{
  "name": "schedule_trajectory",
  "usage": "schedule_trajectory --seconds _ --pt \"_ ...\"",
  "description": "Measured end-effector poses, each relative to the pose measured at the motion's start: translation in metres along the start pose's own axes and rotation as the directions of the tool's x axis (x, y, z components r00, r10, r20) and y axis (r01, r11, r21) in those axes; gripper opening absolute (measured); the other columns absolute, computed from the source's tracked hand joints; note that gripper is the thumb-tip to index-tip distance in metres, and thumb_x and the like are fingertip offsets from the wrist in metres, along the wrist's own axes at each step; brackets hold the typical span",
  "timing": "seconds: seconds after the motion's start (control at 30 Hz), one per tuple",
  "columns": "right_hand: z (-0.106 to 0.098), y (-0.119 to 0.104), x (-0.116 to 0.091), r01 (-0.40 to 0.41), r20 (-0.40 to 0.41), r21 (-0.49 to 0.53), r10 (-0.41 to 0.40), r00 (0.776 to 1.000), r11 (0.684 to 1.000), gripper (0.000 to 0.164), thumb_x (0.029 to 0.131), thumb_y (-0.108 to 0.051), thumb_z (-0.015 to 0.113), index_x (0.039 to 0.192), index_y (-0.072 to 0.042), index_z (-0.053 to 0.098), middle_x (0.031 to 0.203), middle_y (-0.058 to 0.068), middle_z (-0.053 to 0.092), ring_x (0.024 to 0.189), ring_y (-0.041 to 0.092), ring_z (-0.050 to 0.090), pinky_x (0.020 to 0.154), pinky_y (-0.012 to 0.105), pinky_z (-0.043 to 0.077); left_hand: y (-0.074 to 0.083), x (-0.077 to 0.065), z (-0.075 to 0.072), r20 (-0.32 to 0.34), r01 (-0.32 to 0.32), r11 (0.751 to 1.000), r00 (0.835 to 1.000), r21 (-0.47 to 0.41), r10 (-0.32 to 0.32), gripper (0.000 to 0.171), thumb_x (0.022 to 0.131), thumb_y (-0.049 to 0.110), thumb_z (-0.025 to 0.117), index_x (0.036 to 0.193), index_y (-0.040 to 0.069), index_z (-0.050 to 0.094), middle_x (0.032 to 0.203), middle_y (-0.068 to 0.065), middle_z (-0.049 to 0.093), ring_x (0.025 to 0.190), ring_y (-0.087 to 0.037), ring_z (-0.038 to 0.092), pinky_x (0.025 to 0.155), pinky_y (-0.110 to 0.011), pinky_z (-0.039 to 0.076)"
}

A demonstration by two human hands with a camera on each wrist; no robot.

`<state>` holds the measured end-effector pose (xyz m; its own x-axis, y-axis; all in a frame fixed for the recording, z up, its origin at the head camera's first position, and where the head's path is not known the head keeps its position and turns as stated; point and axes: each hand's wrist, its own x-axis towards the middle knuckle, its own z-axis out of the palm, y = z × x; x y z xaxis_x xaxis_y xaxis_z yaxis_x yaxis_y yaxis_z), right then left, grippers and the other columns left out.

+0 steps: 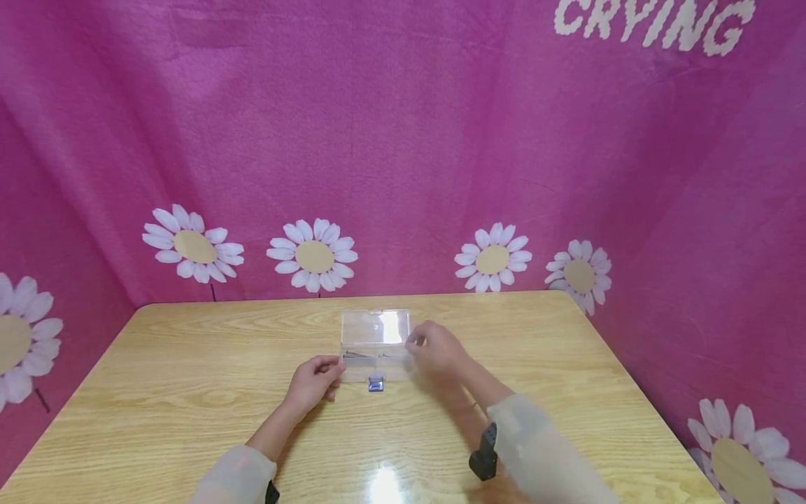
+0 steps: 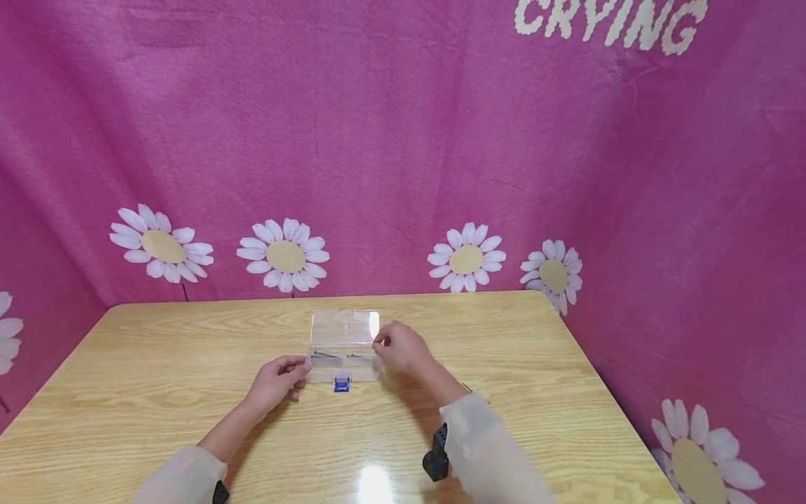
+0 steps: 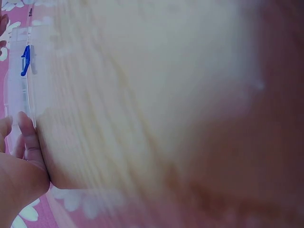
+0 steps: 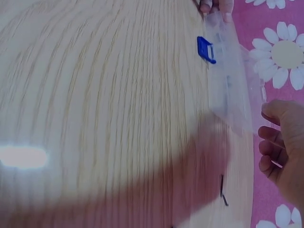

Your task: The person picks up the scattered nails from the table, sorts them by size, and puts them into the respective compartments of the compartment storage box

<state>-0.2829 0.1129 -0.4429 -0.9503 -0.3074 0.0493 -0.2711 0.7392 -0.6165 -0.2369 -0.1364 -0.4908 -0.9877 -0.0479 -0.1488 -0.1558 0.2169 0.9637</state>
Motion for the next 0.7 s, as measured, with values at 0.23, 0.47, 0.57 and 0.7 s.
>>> schedule_trajectory --seconds 0.23,0.47,0.57,0.7 --pt "-0.009 0.014 -0.005 0.053 -0.013 -0.091 -0.054 0.998 0.994 0.01 0.086 -0.016 0.062 0.088 -0.009 0.069 0.086 0.002 0.062 0.081 0.015 0.056 0.074 0.031 0.05 0.0 0.0 0.001 -0.004 0.002 1.0 1.0 0.0 -0.002 0.036 0.09 0.015 0.061 0.12 -0.005 0.056 0.091 -0.009 0.059 0.069 -0.011 0.056 0.055 -0.022 0.052" --pt "-0.015 0.024 -0.01 0.037 0.004 -0.097 -0.037 0.999 0.995 0.012 0.086 -0.018 0.063 0.089 -0.009 0.071 0.086 0.002 0.061 0.079 0.014 0.054 0.073 0.03 0.049 0.002 -0.002 -0.001 -0.007 0.01 1.0 1.0 0.002 -0.01 0.036 0.09 0.016 0.061 0.119 -0.005 0.057 0.09 -0.008 0.058 0.069 -0.011 0.055 0.054 -0.022 0.052" --pt "-0.016 0.029 -0.014 0.052 0.009 -0.112 -0.052 0.999 0.992 0.011 0.085 -0.017 0.063 0.088 -0.009 0.071 0.083 0.001 0.06 0.077 0.013 0.053 0.072 0.03 0.049 0.002 -0.002 -0.001 -0.005 0.011 1.0 1.0 0.005 -0.011 0.037 0.09 0.017 0.061 0.12 -0.005 0.056 0.09 -0.008 0.058 0.07 -0.011 0.056 0.055 -0.023 0.052" --pt "-0.02 0.036 -0.02 0.087 0.022 -0.129 -0.085 0.996 0.988 0.012 0.085 -0.016 0.063 0.089 -0.008 0.071 0.082 0.001 0.062 0.076 0.012 0.053 0.072 0.029 0.049 0.001 0.0 0.0 -0.002 0.009 1.0 1.0 0.003 -0.009 0.037 0.09 0.016 0.062 0.12 -0.005 0.056 0.09 -0.008 0.058 0.069 -0.011 0.056 0.055 -0.022 0.052"
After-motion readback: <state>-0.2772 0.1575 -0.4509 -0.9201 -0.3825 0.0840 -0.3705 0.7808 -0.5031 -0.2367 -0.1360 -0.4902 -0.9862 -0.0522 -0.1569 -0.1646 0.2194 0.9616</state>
